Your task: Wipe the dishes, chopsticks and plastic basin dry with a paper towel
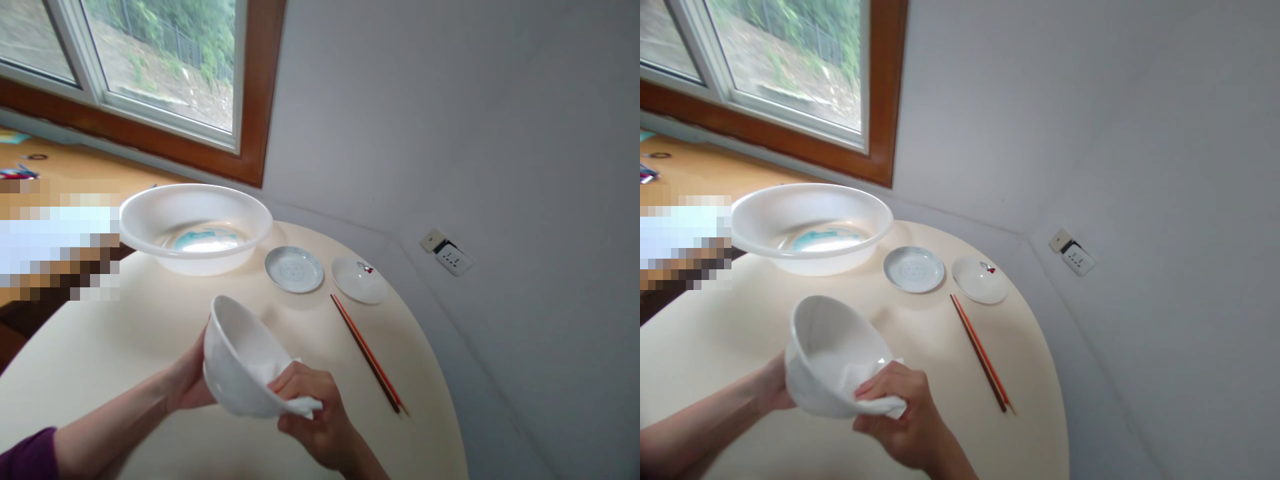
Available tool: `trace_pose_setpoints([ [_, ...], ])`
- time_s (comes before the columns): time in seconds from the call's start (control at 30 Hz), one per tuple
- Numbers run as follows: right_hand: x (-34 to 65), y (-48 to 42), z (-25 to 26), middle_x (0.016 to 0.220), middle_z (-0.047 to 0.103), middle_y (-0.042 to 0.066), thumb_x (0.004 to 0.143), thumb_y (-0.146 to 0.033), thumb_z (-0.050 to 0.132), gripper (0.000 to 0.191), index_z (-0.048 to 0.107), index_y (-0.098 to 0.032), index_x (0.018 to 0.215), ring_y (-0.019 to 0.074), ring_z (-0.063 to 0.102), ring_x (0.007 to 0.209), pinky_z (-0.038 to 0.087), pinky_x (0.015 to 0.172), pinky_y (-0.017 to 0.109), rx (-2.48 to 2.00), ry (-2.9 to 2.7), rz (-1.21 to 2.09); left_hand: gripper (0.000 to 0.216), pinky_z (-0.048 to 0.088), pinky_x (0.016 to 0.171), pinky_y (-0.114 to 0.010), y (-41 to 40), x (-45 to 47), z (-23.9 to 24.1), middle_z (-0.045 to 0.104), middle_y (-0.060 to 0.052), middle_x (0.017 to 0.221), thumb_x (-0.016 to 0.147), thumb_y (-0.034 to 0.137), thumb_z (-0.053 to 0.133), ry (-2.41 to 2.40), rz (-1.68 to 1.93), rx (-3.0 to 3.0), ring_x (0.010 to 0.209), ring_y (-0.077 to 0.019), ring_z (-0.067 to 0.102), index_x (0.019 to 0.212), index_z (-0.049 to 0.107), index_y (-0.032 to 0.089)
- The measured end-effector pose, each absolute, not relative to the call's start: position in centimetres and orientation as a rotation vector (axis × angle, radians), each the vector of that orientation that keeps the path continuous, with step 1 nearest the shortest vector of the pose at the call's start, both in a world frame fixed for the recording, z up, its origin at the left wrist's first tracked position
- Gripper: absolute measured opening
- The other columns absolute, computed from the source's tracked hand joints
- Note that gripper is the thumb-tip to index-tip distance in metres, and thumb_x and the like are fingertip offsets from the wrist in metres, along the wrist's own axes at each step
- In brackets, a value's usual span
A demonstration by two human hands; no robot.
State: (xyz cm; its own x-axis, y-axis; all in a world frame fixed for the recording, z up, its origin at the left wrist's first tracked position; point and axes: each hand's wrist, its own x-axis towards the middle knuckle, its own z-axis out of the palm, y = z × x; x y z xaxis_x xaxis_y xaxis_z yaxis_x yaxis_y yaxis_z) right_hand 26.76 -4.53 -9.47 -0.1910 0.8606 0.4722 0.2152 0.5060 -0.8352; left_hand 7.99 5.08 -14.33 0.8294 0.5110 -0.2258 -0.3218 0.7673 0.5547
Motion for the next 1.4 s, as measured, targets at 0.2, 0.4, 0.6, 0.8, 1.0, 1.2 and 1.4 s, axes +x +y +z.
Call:
trace_pose_setpoints([
  [0.2,28.1,-5.4,-13.0,0.059,0.06,0.001,0.07,-0.061,0.061,0.042,0.053,-0.02,0.071,0.0137,0.056,0.052,0.048,0.05,0.026,-0.984,-1.155,1.199,0.07,0.044,0.09,-0.041,6.5,6.6,-14.8,0.069,-0.01,0.105,0.053,0.046,0.079,0.207,0.561,0.691,0.102,-0.0307,0.06,0.116,0.062,0.021],
  [0.4,27.2,-4.0,-12.6,0.11,0.063,0.014,0.071,-0.063,0.058,0.054,0.054,-0.018,0.099,0.0258,0.063,0.085,0.055,0.06,0.044,-0.886,-0.781,1.433,0.031,0.049,0.079,-0.033,6.1,5.7,-14.5,0.073,-0.01,0.083,0.067,0.03,0.073,0.306,0.652,0.648,0.084,-0.0277,0.067,0.094,0.073,0.014],
  [0.6,28.6,-2.6,-11.7,0.098,0.068,0.009,0.074,-0.047,0.063,0.038,0.06,-0.016,0.094,0.024,0.065,0.082,0.057,0.06,0.045,-0.952,-0.595,1.474,0.049,0.048,0.085,-0.035,5.5,6.8,-11.2,0.071,-0.012,0.098,0.074,0.032,0.067,0.407,0.721,0.561,0.094,-0.0291,0.064,0.119,0.06,0.012],
  [0.8,31.0,-1.7,-11.5,0.098,0.069,0.008,0.072,-0.049,0.065,0.039,0.066,-0.016,0.093,0.0257,0.062,0.096,0.052,0.082,0.046,-1.249,-0.616,0.888,0.049,0.05,0.074,-0.033,5.1,7.0,-10.1,0.072,-0.013,0.093,0.076,0.031,0.064,0.463,0.794,0.568,0.087,-0.0301,0.066,0.12,0.059,0.009],
  [1.0,27.4,0.4,-9.5,0.13,0.053,0.009,0.085,-0.044,0.048,0.044,0.059,-0.017,0.118,0.0272,0.04,0.127,0.029,0.107,0.048,-1.375,-1.175,0.536,0.04,0.048,0.06,-0.026,4.4,7.6,-9.8,0.073,-0.013,0.087,0.078,0.032,0.062,0.56,0.792,0.634,0.074,-0.0259,0.068,0.11,0.066,0.008],
  [1.2,22.9,1.8,-7.5,0.142,0.037,0.01,0.091,-0.024,0.034,0.043,0.046,-0.016,0.132,0.0227,0.027,0.135,0.019,0.11,0.051,-1.353,-1.628,0.27,0.042,0.048,0.063,-0.026,3.9,7.6,-8.7,0.073,-0.013,0.089,0.076,0.034,0.064,0.615,0.836,0.681,0.079,-0.026,0.067,0.11,0.066,0.008],
  [1.4,19.4,0.2,-6.7,0.142,0.036,0.015,0.086,-0.023,0.043,0.051,0.039,-0.01,0.135,0.0295,0.026,0.134,0.015,0.11,0.056,-1.304,-2.052,-0.076,0.056,0.042,0.094,-0.037,3.9,7.6,-7.6,0.069,-0.012,0.104,0.079,0.05,0.054,0.488,0.859,0.46,0.102,-0.0293,0.061,0.122,0.057,0.013],
])
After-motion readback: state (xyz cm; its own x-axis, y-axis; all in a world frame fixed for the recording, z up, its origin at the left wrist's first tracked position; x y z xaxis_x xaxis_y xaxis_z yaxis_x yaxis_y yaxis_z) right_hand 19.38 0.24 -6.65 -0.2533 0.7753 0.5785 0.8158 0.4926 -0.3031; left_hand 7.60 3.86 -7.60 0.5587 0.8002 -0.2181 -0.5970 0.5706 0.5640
